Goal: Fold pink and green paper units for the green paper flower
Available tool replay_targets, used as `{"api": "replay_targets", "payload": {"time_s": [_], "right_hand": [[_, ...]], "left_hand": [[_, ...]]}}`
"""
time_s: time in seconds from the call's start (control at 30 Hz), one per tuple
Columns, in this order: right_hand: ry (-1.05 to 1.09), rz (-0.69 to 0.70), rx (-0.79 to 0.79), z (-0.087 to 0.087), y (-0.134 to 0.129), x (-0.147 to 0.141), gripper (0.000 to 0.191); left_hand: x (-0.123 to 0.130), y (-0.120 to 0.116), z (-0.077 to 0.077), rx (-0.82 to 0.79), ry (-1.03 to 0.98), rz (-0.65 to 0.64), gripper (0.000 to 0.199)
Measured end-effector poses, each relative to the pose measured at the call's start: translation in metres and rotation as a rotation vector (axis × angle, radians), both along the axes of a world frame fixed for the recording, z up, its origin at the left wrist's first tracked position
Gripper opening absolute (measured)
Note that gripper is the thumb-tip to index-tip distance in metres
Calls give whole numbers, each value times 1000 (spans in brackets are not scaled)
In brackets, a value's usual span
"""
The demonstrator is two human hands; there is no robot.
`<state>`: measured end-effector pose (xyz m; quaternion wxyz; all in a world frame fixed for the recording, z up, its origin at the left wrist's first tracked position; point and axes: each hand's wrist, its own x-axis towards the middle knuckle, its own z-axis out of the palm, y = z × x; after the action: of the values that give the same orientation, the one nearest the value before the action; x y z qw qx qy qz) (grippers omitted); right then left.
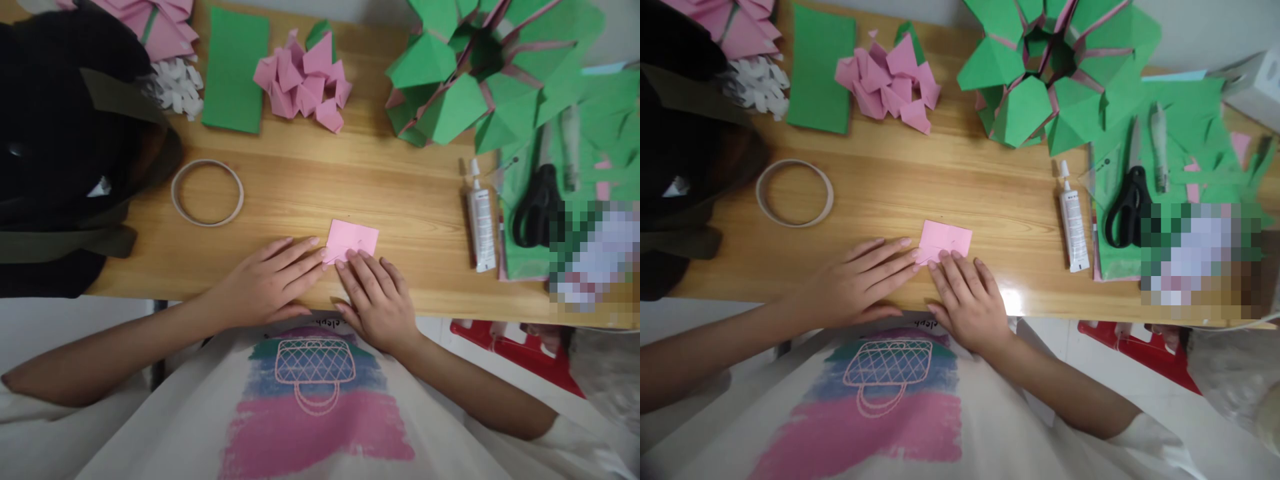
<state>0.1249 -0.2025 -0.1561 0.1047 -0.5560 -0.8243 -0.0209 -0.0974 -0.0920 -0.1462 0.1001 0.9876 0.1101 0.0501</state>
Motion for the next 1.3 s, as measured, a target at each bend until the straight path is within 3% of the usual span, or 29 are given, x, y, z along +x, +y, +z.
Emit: {"api": "replay_targets", "payload": {"time_s": [0.47, 0.97, 1.3], "right_hand": [[8, -23, 14, -1, 0, -3, 50], [1, -22, -1, -1, -2, -3, 48], [34, -77, 16, -4, -4, -12, 58]], "left_hand": [[0, 6, 4, 15, 3, -47, 50], [2, 3, 4, -31, -4, -4, 53], [5, -5, 4, -32, -17, 57, 54]]}}
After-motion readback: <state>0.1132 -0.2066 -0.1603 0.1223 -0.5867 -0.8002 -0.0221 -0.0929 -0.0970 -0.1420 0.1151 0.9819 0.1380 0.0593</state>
